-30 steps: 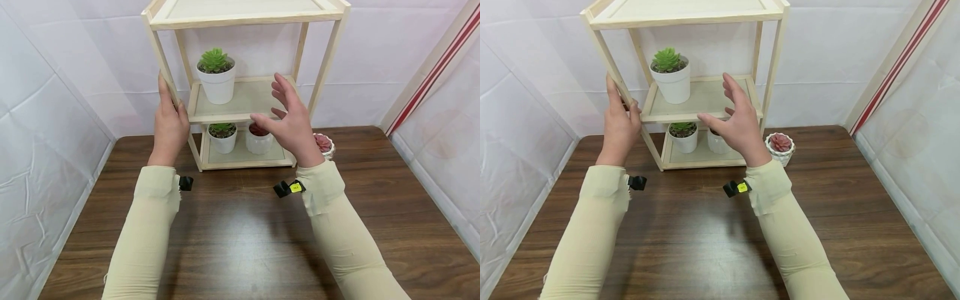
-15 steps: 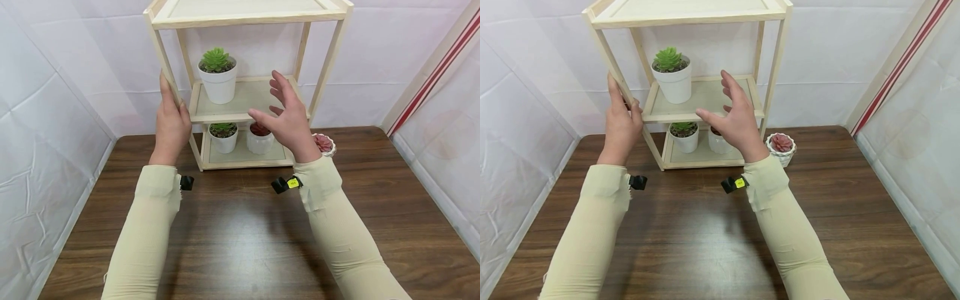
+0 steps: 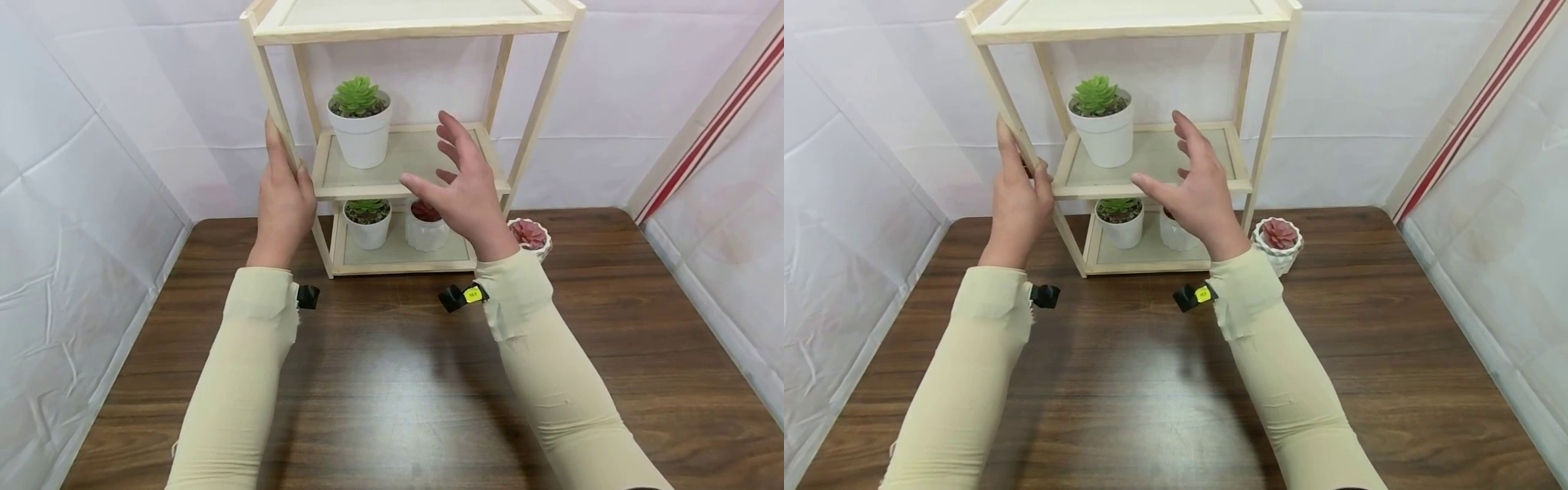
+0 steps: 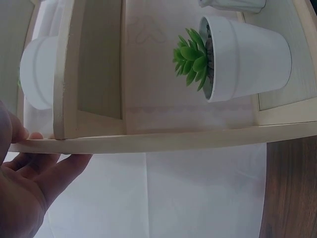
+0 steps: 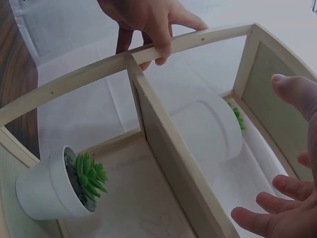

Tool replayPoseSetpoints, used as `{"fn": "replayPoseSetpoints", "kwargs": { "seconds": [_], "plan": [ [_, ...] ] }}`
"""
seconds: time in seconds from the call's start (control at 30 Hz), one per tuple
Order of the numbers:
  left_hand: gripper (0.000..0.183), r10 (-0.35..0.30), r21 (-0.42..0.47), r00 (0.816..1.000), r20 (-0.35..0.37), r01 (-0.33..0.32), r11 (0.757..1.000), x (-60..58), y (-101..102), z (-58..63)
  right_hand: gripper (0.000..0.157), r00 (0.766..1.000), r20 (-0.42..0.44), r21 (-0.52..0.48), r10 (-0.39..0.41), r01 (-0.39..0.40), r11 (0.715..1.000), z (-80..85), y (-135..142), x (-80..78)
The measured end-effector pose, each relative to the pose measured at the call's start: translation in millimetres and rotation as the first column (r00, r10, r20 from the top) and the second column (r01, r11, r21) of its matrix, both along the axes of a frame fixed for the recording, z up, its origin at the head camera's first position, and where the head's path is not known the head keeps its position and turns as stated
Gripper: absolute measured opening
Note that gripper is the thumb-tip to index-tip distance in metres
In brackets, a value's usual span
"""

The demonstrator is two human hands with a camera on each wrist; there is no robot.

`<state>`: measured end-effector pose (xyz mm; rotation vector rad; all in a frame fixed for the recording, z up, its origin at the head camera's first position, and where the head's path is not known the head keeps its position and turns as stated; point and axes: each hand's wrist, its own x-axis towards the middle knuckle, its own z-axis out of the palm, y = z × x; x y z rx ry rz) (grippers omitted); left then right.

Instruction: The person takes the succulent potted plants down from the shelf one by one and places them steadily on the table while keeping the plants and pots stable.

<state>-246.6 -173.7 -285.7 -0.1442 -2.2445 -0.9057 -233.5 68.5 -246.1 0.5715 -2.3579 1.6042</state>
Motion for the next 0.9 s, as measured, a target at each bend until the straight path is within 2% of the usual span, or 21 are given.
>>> {"fn": "replayPoseSetpoints", "kwargs": {
  "seconds": [0.9],
  "plan": [
    [0.069, 0.019, 0.014, 1.0, -0.008, -0.018, 1.0, -1.1, 1, -0.6, 0.085, 0.999, 0.034, 0.046, -0.035, 0.033, 0.998, -1.3, -14, -13.5]
  ]
}}
